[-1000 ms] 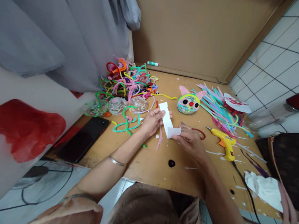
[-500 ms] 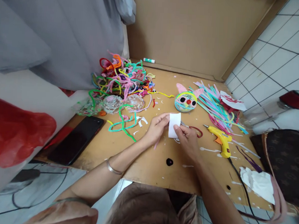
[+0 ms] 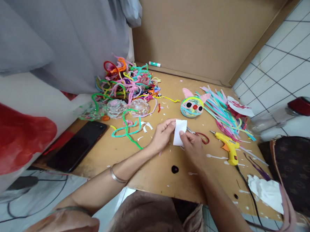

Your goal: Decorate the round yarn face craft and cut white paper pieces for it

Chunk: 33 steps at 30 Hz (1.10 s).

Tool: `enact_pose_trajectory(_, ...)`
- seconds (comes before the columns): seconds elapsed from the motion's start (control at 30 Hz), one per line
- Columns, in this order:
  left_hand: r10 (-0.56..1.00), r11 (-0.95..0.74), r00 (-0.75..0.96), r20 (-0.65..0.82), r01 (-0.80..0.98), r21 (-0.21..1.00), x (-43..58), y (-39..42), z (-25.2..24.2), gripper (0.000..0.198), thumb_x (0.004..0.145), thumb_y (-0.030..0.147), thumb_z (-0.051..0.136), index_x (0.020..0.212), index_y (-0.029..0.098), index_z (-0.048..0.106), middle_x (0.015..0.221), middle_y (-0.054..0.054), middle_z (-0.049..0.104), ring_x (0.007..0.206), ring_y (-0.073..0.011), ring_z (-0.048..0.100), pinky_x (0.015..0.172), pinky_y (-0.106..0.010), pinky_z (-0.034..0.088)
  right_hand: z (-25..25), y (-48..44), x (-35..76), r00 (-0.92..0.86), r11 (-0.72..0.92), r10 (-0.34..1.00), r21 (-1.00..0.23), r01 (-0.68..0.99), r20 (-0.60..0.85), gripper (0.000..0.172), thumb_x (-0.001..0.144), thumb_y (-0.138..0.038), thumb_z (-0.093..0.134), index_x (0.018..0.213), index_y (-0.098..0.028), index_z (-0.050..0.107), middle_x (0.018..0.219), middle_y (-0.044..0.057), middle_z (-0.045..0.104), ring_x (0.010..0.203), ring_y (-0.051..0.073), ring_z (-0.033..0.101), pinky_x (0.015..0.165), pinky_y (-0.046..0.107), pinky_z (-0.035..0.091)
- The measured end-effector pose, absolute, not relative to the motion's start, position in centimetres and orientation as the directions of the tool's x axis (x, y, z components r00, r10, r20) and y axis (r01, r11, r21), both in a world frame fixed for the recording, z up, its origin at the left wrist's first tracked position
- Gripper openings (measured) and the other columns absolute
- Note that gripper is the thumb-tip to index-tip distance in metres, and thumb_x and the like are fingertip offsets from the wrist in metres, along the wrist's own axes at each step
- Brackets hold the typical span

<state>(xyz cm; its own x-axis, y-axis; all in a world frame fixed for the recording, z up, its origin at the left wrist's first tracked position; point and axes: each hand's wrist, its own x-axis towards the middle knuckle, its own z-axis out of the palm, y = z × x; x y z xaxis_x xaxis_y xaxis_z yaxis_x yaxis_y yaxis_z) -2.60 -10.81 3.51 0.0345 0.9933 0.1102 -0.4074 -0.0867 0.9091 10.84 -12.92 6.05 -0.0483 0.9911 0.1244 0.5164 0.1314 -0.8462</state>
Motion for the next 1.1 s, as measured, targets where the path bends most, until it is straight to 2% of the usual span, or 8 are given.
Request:
enact_pose_trajectory(0.3,0.993,-0.099,0.02,0.117,-0.403,0.91,-2.6,-11.1,3.9,0.046,0.082,0.057,0.069,0.101,0.016,0.075,0.078,-0.002,0.068,0.078,-0.0145,0.06,0.077,-0.025,0.049,5.7,-12.9,10.9,-0.038,0.122,0.992,-0.882,0.455,0.118,0.047,0.086,-0.056,0.049,0.057,-0.022,0.033,0.055,-0.003,0.032,0.054,0.011,0.032,0.052,0.028,0.023)
enact_pose_trajectory(0.53,0.988,-0.143,0.002,0.152,-0.334,0.932,-2.6,-11.1,3.6,0.045,0.084,0.057,0.068,0.101,0.016,0.075,0.091,-0.005,0.073,0.086,-0.0172,0.063,0.081,-0.027,0.05,5.5,-12.8,10.9,-0.05,0.128,0.992,-0.879,0.459,0.119,0.049,0.087,-0.059,0.049,0.057,-0.022,0.034,0.055,-0.003,0.032,0.054,0.012,0.032,0.052,0.028,0.023)
enact_pose_trajectory(0.73,0.985,-0.173,-0.031,0.171,-0.289,0.942,-2.7,-11.0,3.5,0.044,0.085,0.056,0.066,0.098,0.016,0.075,0.086,-0.004,0.071,0.083,-0.0169,0.062,0.077,-0.026,0.05,5.6,-12.9,10.9,-0.056,0.126,0.992,-0.872,0.473,0.112,0.051,0.087,-0.059,0.049,0.057,-0.022,0.033,0.055,-0.003,0.033,0.054,0.011,0.032,0.052,0.029,0.023)
enact_pose_trajectory(0.83,0.982,-0.188,-0.063,0.177,-0.253,0.949,-2.9,-11.1,4.0,0.043,0.085,0.056,0.067,0.093,0.015,0.075,0.082,-0.003,0.069,0.077,-0.0152,0.059,0.071,-0.025,0.048,5.5,-13.0,10.8,-0.055,0.155,0.988,-0.89,0.428,0.146,0.048,0.087,-0.058,0.052,0.057,-0.021,0.044,0.055,-0.003,0.039,0.054,0.012,0.037,0.053,0.028,0.028)
enact_pose_trajectory(0.93,0.978,-0.201,-0.11,0.18,-0.234,0.951,-3.2,-11.2,4.7,0.042,0.085,0.057,0.066,0.089,0.016,0.073,0.08,-0.002,0.069,0.071,-0.0136,0.056,0.065,-0.023,0.046,5.3,-12.9,10.6,0.056,0.242,0.958,-0.901,0.359,0.28,0.035,0.08,-0.053,0.067,0.084,-0.019,0.068,0.074,0.003,0.06,0.07,0.018,0.055,0.064,0.03,0.044)
enact_pose_trajectory(1.0,0.978,-0.201,-0.104,0.18,-0.248,0.948,-3.2,-11.4,5.0,0.042,0.085,0.057,0.066,0.088,0.016,0.072,0.079,-0.002,0.068,0.069,-0.0133,0.056,0.065,-0.024,0.046,5.2,-12.7,10.6,0.13,0.277,0.931,-0.894,0.351,0.34,0.049,0.07,-0.052,0.077,0.107,-0.02,0.071,0.095,0.007,0.066,0.086,0.023,0.061,0.075,0.034,0.049)
enact_pose_trajectory(1.03,0.979,-0.201,-0.084,0.186,-0.257,0.945,-3.1,-11.4,5.1,0.042,0.084,0.057,0.066,0.088,0.016,0.072,0.078,-0.002,0.069,0.069,-0.0135,0.056,0.066,-0.024,0.046,5.2,-12.5,10.7,0.133,0.276,0.931,-0.895,0.351,0.34,0.056,0.066,-0.052,0.079,0.111,-0.02,0.07,0.101,0.009,0.066,0.09,0.024,0.061,0.078,0.036,0.05)
enact_pose_trajectory(1.1,0.979,-0.205,-0.036,0.203,-0.273,0.94,-2.9,-11.6,5.1,0.043,0.084,0.058,0.067,0.088,0.016,0.073,0.08,-0.003,0.07,0.073,-0.0147,0.059,0.07,-0.025,0.047,5.2,-12.3,10.8,0.095,0.244,0.952,-0.911,0.331,0.29,0.058,0.065,-0.054,0.08,0.11,-0.019,0.071,0.102,0.009,0.068,0.089,0.024,0.062,0.078,0.037,0.051)
